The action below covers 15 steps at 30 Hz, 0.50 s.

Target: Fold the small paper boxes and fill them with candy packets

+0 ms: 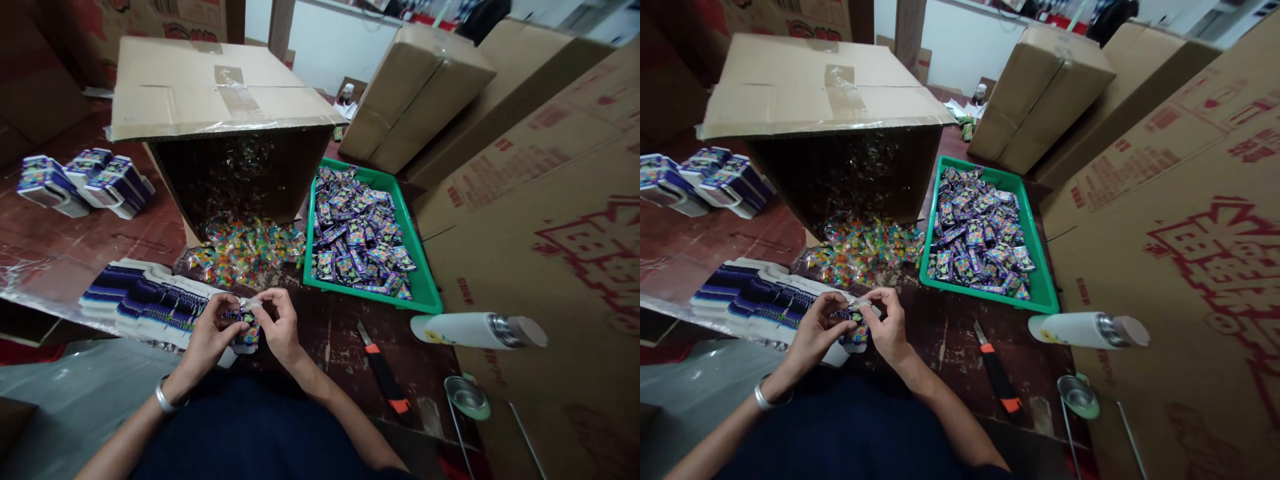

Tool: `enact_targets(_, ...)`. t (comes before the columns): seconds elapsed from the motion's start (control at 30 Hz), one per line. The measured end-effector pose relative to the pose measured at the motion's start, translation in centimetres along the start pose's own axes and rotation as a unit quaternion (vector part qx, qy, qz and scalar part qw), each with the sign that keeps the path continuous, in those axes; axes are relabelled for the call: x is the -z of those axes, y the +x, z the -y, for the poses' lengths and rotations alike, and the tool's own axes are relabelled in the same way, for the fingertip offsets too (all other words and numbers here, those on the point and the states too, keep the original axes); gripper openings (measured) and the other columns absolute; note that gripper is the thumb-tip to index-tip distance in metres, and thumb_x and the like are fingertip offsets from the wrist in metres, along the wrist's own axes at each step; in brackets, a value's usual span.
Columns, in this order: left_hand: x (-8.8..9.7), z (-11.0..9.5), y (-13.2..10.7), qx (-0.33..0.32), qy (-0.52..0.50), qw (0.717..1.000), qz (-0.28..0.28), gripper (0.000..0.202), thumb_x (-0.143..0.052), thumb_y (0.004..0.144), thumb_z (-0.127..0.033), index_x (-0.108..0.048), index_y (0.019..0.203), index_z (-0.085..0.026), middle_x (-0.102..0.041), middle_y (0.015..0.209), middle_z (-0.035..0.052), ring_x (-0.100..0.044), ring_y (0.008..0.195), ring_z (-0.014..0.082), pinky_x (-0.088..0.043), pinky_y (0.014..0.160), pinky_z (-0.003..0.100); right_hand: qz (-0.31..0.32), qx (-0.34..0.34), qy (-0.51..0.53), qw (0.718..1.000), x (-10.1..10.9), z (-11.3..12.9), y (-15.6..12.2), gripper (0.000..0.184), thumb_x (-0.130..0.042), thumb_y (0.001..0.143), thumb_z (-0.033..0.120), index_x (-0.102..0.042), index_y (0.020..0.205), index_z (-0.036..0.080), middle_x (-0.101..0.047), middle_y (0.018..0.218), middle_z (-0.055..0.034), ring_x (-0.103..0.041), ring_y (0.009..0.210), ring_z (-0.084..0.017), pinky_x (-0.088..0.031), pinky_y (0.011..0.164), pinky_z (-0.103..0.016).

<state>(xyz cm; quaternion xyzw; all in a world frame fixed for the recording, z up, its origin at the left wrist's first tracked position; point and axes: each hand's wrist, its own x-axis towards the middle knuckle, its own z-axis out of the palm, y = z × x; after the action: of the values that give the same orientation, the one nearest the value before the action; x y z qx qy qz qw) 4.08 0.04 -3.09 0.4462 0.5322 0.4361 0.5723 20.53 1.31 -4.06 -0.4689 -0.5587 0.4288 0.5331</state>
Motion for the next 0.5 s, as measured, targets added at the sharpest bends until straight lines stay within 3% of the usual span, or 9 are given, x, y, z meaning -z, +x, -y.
enact_targets(0.17, 0.0, -0.4, -0.3, -0.005, 0.027, 1.000, 0.005, 0.040, -0.078, 0.074, -0.036, -0.052, 0.100, -0.022, -0.063, 0.096, 0.0002, -0.069, 0.073, 0.0159, -0.059, 0.068, 0.030, 0.078, -0.028, 0.032, 0.996, 0.6, 0.6, 1.0, 0.027, -0.073, 0.084, 0.042, -0.060, 0.073, 0.021, -0.067, 0.085, -0.0038, -0.065, 0.085, -0.019, -0.053, 0.078, -0.031)
enact_targets(0.33, 0.3, -0.3, -0.5, -0.036, 0.064, 0.997, 0.011, 0.033, -0.074, 0.077, -0.030, -0.055, 0.103, -0.022, -0.062, 0.102, 0.0018, -0.069, 0.081, 0.0171, -0.060, 0.075, 0.032, 0.083, -0.147, 0.047, 0.985, 0.9, 0.8, 2.1, 0.023, -0.080, 0.075, 0.038, -0.068, 0.077, 0.019, -0.070, 0.076, -0.0020, -0.064, 0.069, -0.017, -0.052, 0.066, -0.027)
enact_targets(0.5, 0.6, -0.4, -0.7, -0.017, 0.061, 0.997, 0.035, 0.038, -0.074, 0.079, -0.030, -0.057, 0.112, -0.023, -0.066, 0.104, 0.0038, -0.071, 0.085, 0.0195, -0.061, 0.075, 0.032, 0.094, -0.130, 0.024, 0.987, 1.2, 1.0, 2.7, 0.021, -0.077, 0.077, 0.033, -0.066, 0.066, 0.018, -0.070, 0.072, -0.0021, -0.062, 0.066, -0.016, -0.049, 0.064, -0.027)
